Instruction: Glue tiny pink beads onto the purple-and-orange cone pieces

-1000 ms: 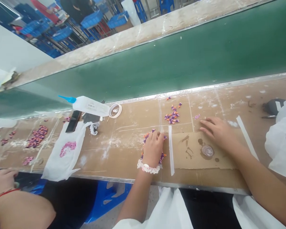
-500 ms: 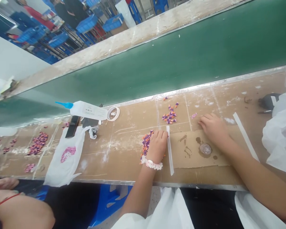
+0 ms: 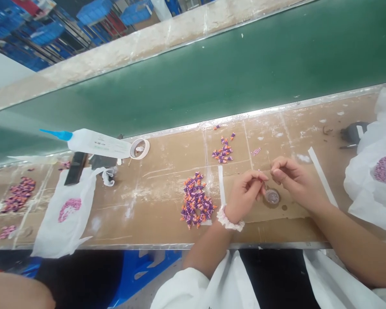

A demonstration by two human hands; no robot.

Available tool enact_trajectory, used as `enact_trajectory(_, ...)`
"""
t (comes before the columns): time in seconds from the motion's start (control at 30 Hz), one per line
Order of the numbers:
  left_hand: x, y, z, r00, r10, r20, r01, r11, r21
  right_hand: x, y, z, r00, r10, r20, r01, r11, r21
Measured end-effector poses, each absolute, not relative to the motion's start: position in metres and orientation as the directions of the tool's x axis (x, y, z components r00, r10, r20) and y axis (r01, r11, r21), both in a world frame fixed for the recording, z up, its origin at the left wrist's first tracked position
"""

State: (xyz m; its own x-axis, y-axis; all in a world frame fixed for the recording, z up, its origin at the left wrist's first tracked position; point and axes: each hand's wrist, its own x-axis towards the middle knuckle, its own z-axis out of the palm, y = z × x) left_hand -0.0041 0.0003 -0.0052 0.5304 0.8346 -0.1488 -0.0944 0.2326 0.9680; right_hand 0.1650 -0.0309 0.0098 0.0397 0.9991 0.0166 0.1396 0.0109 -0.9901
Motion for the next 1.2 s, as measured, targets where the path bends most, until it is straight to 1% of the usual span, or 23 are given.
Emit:
enact_trajectory(0.03,-0.005,-0.001,-0.005,0.55,0.813,-0.192,-0.108,0.297,0.949,0.163,-0.032,0.012,0.024,1.0,0.014,0.099,0.011,-0.995)
enact_trajectory(0.1,-0.007,-0.003,-0.004,0.571,0.787,-0.233,-0.142,0.374,0.917,0.16,-0.034,0.013,-0.011,1.0,-0.005,0.041,-0.004,-0.999)
enact_trajectory(0.2,-0.008,-0.005,-0.001,0.587,0.772,-0.244,-0.2,0.43,0.881,0.157,-0.036,0.011,-0.04,0.999,-0.013,0.033,-0.012,-0.999)
enact_trajectory(0.23,-0.008,-0.005,0.001,0.59,0.768,-0.25,-0.212,0.446,0.869,0.157,-0.037,0.01,-0.034,0.999,0.018,0.064,0.02,-0.998)
enact_trajectory(0.3,-0.008,-0.006,0.003,0.589,0.766,-0.259,-0.235,0.468,0.852,0.158,-0.04,0.008,-0.018,0.992,0.126,0.166,0.127,-0.978)
enact_trajectory(0.4,-0.009,-0.008,0.005,0.576,0.776,-0.257,-0.242,0.462,0.853,0.161,-0.042,0.007,-0.03,0.958,0.284,0.293,0.28,-0.914)
enact_trajectory(0.6,-0.009,-0.009,0.002,0.534,0.819,-0.212,-0.233,0.383,0.894,0.165,-0.042,0.007,-0.075,0.911,0.405,0.389,0.401,-0.83)
enact_trajectory(0.67,-0.009,-0.008,0.004,0.552,0.804,-0.223,-0.258,0.419,0.871,0.165,-0.042,0.007,-0.086,0.884,0.459,0.428,0.449,-0.785)
enact_trajectory(0.8,-0.008,-0.005,0.006,0.604,0.752,-0.264,-0.324,0.534,0.781,0.165,-0.044,0.008,-0.148,0.808,0.57,0.502,0.558,-0.661)
enact_trajectory(0.9,-0.007,-0.005,0.006,0.608,0.742,-0.283,-0.352,0.571,0.741,0.165,-0.044,0.01,-0.184,0.779,0.6,0.508,0.598,-0.62)
enact_trajectory(1.0,-0.006,-0.006,0.006,0.607,0.743,-0.28,-0.362,0.572,0.736,0.165,-0.045,0.011,-0.186,0.769,0.612,0.522,0.605,-0.602)
enact_trajectory(1.1,-0.007,-0.007,0.007,0.6,0.757,-0.26,-0.354,0.542,0.762,0.165,-0.046,0.011,-0.176,0.775,0.607,0.522,0.596,-0.61)
enact_trajectory(1.2,-0.007,-0.006,0.007,0.576,0.796,-0.186,-0.368,0.456,0.81,0.164,-0.046,0.011,-0.158,0.782,0.603,0.52,0.585,-0.623)
